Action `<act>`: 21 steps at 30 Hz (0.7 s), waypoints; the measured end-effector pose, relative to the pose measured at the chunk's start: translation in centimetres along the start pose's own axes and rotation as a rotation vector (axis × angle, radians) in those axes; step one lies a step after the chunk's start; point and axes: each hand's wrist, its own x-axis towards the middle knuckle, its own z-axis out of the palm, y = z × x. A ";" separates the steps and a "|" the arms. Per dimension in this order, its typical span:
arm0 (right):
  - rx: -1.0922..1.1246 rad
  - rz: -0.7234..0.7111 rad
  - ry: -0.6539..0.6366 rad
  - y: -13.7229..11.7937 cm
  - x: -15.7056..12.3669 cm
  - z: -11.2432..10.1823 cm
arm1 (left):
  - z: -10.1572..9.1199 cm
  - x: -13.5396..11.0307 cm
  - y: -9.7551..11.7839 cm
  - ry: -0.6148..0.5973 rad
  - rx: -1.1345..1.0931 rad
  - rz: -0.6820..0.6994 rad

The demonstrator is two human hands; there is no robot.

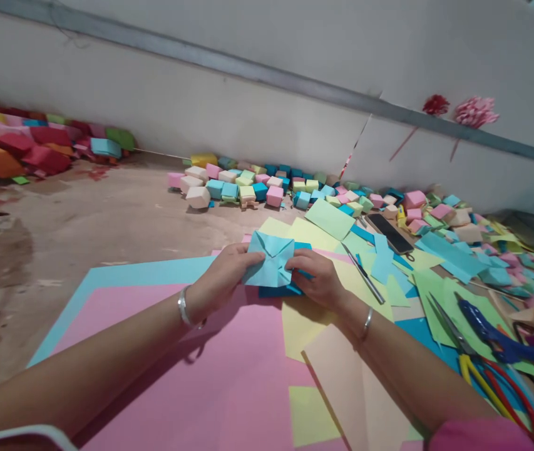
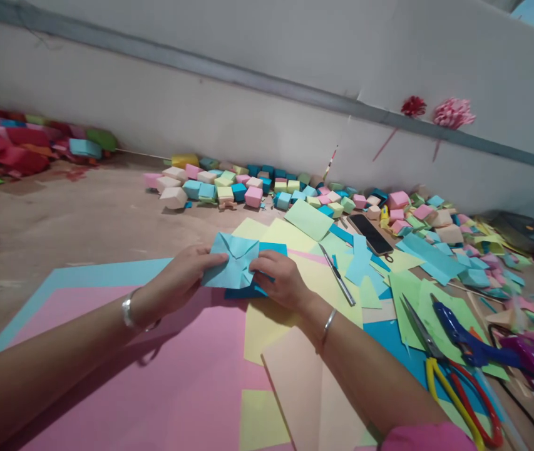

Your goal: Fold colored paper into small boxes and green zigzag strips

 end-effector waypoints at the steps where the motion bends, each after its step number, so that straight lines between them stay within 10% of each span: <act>1: 0.000 0.002 -0.006 0.0 0.0 0.0 | 0.0 -0.1 0.0 -0.019 -0.018 -0.024; 21: -0.061 0.008 -0.070 -0.1 -0.5 0.4 | 0.6 -0.6 0.0 -0.054 -0.108 -0.074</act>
